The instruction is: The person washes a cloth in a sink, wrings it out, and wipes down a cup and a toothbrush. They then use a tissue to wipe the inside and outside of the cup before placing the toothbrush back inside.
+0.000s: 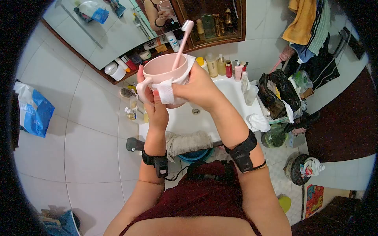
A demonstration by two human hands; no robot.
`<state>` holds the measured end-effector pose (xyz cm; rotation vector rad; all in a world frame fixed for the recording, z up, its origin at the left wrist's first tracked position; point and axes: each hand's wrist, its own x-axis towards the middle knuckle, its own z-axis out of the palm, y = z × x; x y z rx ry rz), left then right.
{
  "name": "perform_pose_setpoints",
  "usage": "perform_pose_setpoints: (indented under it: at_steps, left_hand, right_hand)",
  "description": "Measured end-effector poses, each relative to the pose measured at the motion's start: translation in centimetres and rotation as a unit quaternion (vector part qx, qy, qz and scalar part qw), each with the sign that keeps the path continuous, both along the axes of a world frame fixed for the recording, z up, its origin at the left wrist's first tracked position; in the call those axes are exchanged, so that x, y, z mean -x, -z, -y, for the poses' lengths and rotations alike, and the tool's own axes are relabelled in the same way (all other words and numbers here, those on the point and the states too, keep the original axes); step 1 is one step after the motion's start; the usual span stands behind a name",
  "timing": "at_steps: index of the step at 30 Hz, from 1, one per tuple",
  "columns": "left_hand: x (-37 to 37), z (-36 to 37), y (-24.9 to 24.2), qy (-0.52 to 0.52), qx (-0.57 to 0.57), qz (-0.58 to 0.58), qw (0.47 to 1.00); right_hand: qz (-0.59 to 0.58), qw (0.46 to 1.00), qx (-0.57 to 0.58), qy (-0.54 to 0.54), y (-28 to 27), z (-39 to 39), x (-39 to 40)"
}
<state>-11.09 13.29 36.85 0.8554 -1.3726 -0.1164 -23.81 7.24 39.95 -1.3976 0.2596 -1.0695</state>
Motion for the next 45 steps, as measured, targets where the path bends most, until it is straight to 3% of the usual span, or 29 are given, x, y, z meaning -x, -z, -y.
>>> perform_pose_setpoints:
  at_steps: [4,7,8,10,11,13,17,20,23,27,29,30,32,33,35,37,38,40,42,45]
  left_hand:
    - [0.5,-0.7,-0.2,0.049,-0.029,-0.085,0.995]
    - [0.5,-1.1,-0.1,0.1,-0.045,-0.144,0.983]
    - [0.5,-1.1,-0.1,0.121,-0.046,-0.164,0.978]
    - [0.3,-0.3,0.8,0.03,-0.013,-0.063,0.997]
    - [0.3,0.0,1.2,-0.015,0.002,-0.012,1.0]
    - [0.9,0.1,1.1,0.001,0.003,-0.026,1.0]
    - [0.1,0.2,1.7,0.005,-0.032,-0.046,0.998]
    - [0.4,-0.5,0.9,0.105,-0.051,-0.176,0.977]
    - [0.8,-0.2,1.2,0.066,-0.019,-0.166,0.984]
    - [1.3,0.6,2.0,-0.049,0.01,-0.115,0.992]
    - [1.4,0.6,1.5,-0.051,-0.012,-0.125,0.991]
    - [1.4,0.5,1.2,-0.077,-0.013,-0.069,0.995]
    - [1.0,0.3,0.7,-0.128,-0.016,0.044,0.991]
    - [0.7,0.2,1.0,-0.093,-0.019,0.017,0.995]
    - [0.3,0.4,1.3,-0.037,-0.022,-0.035,0.998]
    - [0.8,0.7,1.4,-0.012,-0.021,-0.089,0.996]
    - [0.8,0.7,1.4,-0.01,-0.019,-0.105,0.994]
    - [0.7,0.5,1.4,-0.005,-0.014,-0.125,0.992]
    - [1.1,0.2,1.2,0.002,-0.027,-0.163,0.986]
    - [2.0,0.2,0.5,0.013,-0.05,-0.233,0.971]
  right_hand:
    - [0.016,0.991,-0.075,-0.109,0.2,1.1,1.6]
    - [0.034,0.98,-0.16,-0.112,0.7,1.7,2.0]
    - [0.038,0.984,-0.142,-0.097,0.6,1.6,1.8]
    - [0.046,0.991,-0.106,-0.065,0.5,0.8,1.1]
    - [0.033,0.998,-0.048,-0.023,0.5,0.4,0.5]
    - [0.005,0.996,0.068,0.06,0.6,-0.4,-0.7]
    - [-0.022,0.999,0.014,0.037,1.2,-0.1,-0.6]
    - [0.065,0.989,-0.116,-0.058,2.2,1.1,0.2]
    - [0.096,0.988,-0.123,-0.006,3.5,0.3,-1.2]
    - [0.126,0.982,-0.061,0.128,5.7,-1.2,-3.6]
    - [0.132,0.976,-0.027,0.171,6.9,-2.3,-4.2]
    - [0.023,0.954,0.118,0.273,7.4,-3.0,-4.6]
    - [-0.027,0.929,0.194,0.314,7.7,-3.1,-4.3]
    - [-0.051,0.913,0.23,0.332,7.4,-3.2,-4.2]
    - [0.023,0.96,0.114,0.253,5.9,-2.7,-3.9]
    - [0.132,0.968,-0.021,0.214,5.0,-1.7,-4.3]
    - [0.069,0.98,-0.042,0.179,4.8,-0.7,-3.2]
    - [0.098,0.984,-0.121,0.087,4.9,1.2,-3.0]
    - [0.122,0.978,-0.161,-0.045,3.3,2.1,-3.2]
    - [0.205,0.909,-0.283,-0.226,3.9,3.5,-3.5]
